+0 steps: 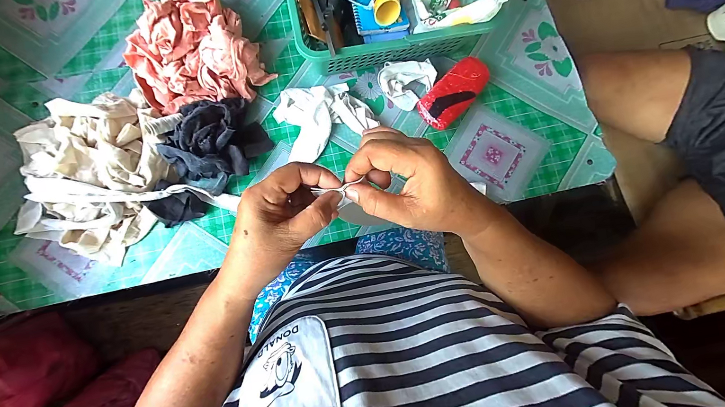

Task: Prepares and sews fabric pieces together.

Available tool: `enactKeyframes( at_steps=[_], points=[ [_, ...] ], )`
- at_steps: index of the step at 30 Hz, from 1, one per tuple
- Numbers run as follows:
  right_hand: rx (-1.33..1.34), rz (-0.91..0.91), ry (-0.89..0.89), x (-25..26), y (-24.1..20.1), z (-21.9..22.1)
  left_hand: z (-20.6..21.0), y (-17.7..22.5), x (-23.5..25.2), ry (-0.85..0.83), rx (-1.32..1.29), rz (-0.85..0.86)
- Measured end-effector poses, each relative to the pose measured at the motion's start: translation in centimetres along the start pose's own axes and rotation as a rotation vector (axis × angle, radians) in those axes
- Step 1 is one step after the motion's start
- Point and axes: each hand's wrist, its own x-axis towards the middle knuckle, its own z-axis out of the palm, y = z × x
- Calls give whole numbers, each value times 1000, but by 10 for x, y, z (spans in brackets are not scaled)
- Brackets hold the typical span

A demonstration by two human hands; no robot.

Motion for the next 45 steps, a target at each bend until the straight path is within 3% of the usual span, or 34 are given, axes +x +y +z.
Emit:
enactKeyframes(
  at_steps=[10,22,35,40,45],
  points=[
    [-5,12,-3,-1,-2,1,1,0,0,8,44,28],
    [-135,-27,35,2,-6,6,9,0,1,131,185,53],
    [-64,-8,72,3,-3,10,5,-5,-2,137,193,115],
    [58,82,59,0,2,-11,1,-4,0,141,181,82],
    [19,72,237,-8,2,-50,-13,-14,3,147,175,76]
  ],
)
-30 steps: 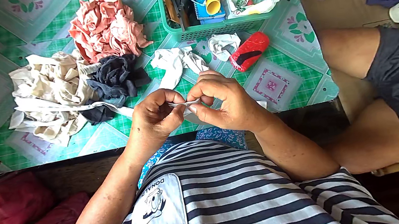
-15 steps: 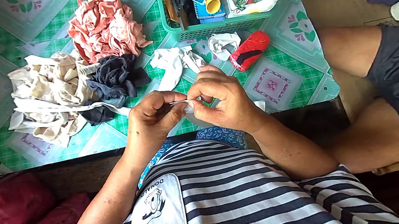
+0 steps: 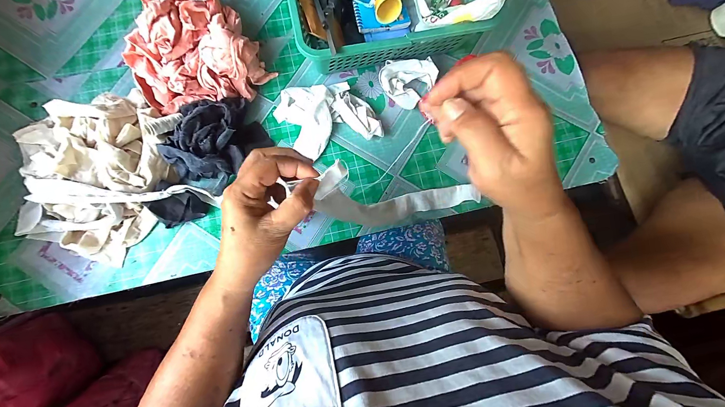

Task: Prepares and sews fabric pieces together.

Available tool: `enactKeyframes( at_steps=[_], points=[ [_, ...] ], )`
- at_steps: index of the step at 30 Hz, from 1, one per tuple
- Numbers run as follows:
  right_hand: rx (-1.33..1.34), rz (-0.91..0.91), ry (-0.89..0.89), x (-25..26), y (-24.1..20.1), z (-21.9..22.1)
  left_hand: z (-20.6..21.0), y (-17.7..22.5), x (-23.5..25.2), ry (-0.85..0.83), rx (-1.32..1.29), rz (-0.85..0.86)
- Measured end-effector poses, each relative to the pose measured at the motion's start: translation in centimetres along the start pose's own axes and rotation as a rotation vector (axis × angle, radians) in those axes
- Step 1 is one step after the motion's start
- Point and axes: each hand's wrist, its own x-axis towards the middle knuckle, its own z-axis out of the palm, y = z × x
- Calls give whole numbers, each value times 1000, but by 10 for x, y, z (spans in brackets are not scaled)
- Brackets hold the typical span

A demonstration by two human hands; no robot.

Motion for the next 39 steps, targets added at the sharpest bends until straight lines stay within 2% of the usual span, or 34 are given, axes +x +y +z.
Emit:
enactKeyframes(
  at_steps=[3,6,10,14,19,25,28,32,39],
  points=[
    [-51,-25,92,0,-5,-19,-2,-10,6,25,-147,34],
    [-107,-47,103,-1,-10,-20,3,-9,7,20,-323,-8],
    [-28,-1,-84,0,-15,5,7,-4,7,-38,-429,-55],
    [154,31,-269,5,-11,30,7,0,6,-101,-410,-21],
    [232,17,-323,10,-9,40,4,5,4,-107,-312,15],
    [-4,35,-263,7,-12,49,4,5,5,-103,-327,13],
    [-24,31,-246,7,-12,47,5,2,5,-50,-416,-47],
    [-102,-11,-213,7,-17,38,4,2,6,-10,-498,-116],
    [-268,-113,-180,12,-25,32,6,5,9,1,-511,-104]
  ],
)
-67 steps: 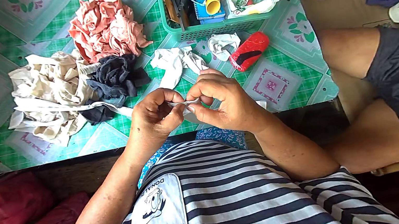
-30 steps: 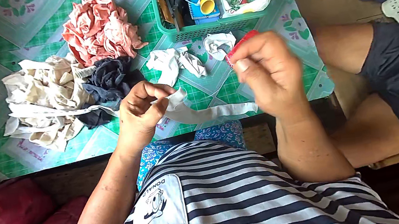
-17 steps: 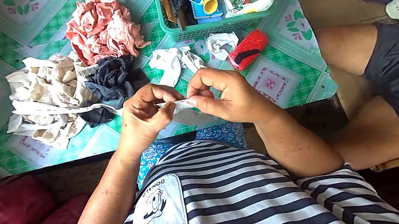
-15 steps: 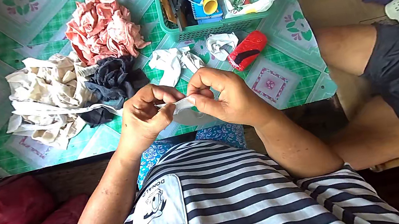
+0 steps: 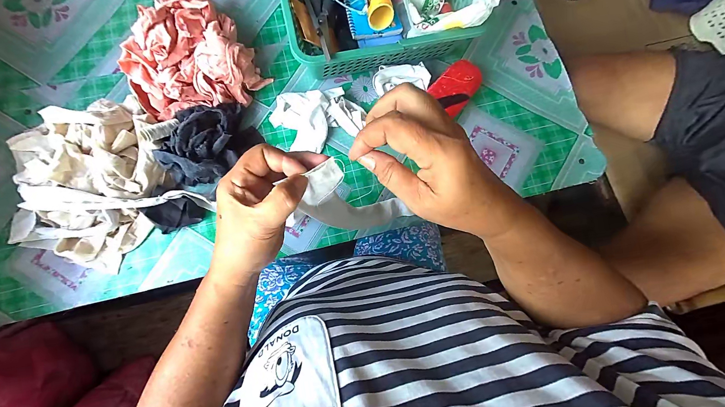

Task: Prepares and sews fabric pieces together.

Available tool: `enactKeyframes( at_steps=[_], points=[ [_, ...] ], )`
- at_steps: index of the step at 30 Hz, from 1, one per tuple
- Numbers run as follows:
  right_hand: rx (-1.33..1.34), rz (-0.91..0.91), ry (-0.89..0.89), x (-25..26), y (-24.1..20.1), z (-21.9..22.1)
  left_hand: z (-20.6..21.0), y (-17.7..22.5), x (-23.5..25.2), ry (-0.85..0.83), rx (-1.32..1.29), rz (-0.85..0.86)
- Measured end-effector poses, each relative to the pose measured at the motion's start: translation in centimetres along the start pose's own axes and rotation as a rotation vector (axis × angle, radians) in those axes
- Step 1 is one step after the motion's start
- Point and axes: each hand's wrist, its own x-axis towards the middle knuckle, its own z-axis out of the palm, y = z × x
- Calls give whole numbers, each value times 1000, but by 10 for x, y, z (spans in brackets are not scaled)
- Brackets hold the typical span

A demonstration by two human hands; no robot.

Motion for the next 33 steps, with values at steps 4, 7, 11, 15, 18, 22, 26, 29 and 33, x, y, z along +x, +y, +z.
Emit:
enactKeyframes(
  at_steps=[4,7,11,15,18,22,26,29,33],
  points=[
    [-15,-5,-5,1,-5,-1,1,1,1,-8,-3,-2],
    [-10,-12,-26,3,-7,-2,1,3,1,-8,-2,-5],
    [-20,-13,-44,5,-7,-1,2,3,0,-8,-19,-6],
    [-26,-13,-59,6,-8,-1,2,4,-1,-17,-18,-4],
    [-36,-15,-58,7,-10,-1,1,4,-2,-25,-16,8],
    [-73,-19,-54,7,-13,0,1,5,-3,-42,3,20],
    [-121,-36,-54,5,-12,1,1,7,-4,-56,48,19],
    [-131,-34,-50,5,-13,3,2,8,-4,-62,55,2],
    [-78,-7,-58,6,-13,2,1,5,-4,-54,-1,-27]
  ],
)
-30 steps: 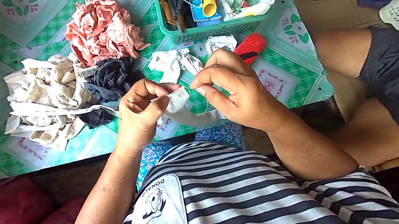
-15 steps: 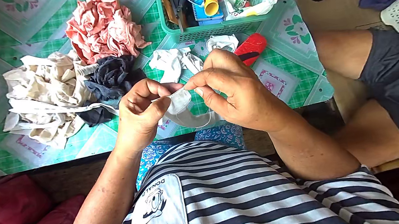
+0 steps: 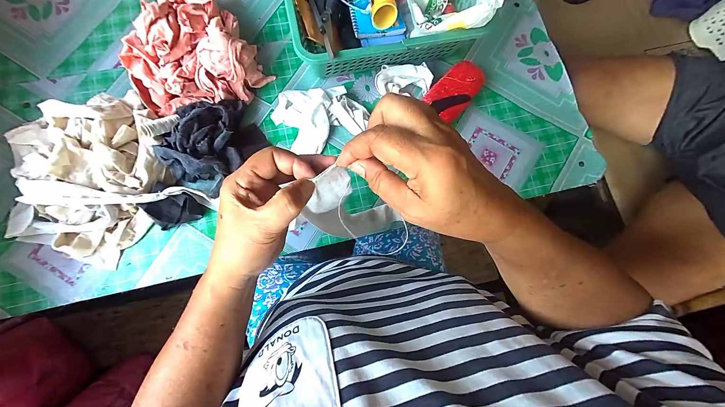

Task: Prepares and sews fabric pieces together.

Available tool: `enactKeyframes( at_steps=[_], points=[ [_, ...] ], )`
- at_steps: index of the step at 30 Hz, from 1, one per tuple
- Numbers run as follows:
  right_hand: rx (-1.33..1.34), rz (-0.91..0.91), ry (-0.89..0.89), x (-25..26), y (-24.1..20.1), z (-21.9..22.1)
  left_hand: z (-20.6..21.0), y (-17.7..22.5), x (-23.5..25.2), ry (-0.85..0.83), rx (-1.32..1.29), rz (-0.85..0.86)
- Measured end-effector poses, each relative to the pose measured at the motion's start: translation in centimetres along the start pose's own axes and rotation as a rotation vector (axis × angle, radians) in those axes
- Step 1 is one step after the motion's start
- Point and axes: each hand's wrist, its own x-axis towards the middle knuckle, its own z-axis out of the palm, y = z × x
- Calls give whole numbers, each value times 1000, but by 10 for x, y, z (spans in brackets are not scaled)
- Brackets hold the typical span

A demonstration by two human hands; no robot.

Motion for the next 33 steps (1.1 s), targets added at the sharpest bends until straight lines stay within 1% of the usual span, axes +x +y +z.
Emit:
enactKeyframes(
  at_steps=[3,7,16,20,22,24,29,33],
  points=[
    [149,49,-16,-2,7,0,1,1,1,15,-62,-52],
    [385,60,-13,-3,14,2,2,2,3,10,-93,-101],
    [755,60,-78,-7,21,8,8,5,5,-48,-80,-180],
    [976,110,-103,-11,22,16,12,4,6,-95,-70,-198],
    [1041,137,-96,-13,23,20,12,1,6,-104,-57,-202],
    [1022,147,-72,-14,25,21,11,1,7,-82,-38,-203],
    [724,97,-9,-15,32,9,6,0,12,-24,-10,-124],
    [606,60,-1,-14,32,3,10,3,11,-15,-12,-127]
  ],
)
